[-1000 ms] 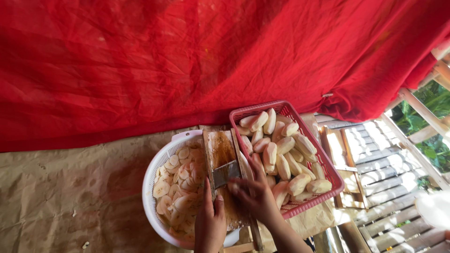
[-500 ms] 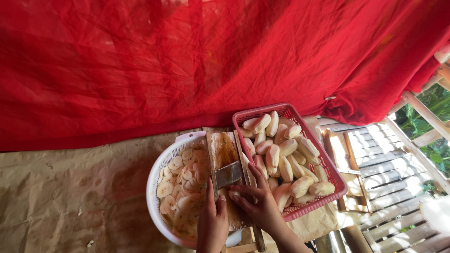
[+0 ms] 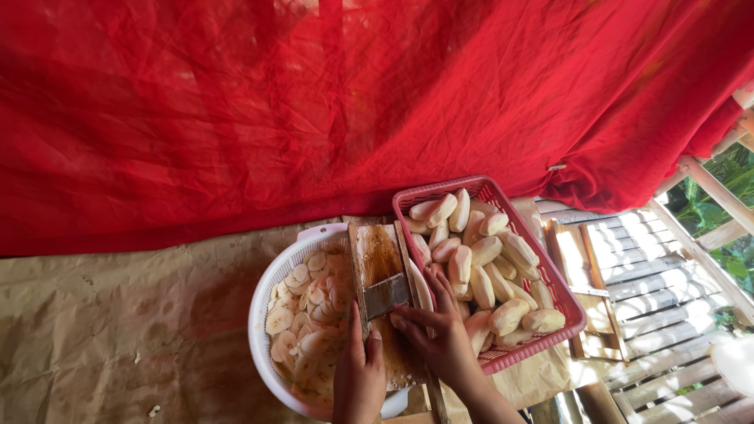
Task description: The person slices bananas using a wooden mandoline slicer, dropping the slices into a white basin and periodically refilling the slicer from a red basket.
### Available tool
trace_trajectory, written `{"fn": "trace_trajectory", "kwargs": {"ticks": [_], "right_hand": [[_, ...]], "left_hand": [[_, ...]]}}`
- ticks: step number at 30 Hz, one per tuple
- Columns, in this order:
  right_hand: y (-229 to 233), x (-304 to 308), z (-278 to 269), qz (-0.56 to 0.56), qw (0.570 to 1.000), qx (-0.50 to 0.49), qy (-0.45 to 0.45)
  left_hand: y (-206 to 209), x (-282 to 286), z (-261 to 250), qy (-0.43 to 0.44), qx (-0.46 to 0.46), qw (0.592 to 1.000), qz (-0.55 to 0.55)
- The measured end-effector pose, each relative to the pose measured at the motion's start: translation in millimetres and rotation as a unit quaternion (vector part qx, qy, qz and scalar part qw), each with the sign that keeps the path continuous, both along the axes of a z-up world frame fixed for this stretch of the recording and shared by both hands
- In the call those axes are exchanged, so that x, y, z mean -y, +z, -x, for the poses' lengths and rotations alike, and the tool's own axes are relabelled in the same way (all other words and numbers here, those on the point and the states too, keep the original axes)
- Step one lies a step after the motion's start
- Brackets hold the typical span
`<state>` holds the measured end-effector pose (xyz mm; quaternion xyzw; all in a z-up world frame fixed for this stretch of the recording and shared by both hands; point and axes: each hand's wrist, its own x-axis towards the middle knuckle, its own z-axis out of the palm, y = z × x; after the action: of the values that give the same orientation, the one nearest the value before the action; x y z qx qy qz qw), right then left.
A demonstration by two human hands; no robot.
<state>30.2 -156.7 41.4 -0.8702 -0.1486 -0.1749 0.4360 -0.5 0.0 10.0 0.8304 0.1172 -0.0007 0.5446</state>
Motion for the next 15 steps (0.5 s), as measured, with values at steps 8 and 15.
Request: {"fn": "trace_trajectory", "kwargs": {"ticks": [8,15], "right_hand": [[4,-3,-26,0.049,0.997,0.02,-0.055],[-5,0,-22,-0.038,0.998,-0.034,0.029]], "left_hand": [[-10,3,4,-0.001,-0.041,0.999,-0.013],[-6,0,0,-0.008,-0.093,0.995,-0.026]]}}
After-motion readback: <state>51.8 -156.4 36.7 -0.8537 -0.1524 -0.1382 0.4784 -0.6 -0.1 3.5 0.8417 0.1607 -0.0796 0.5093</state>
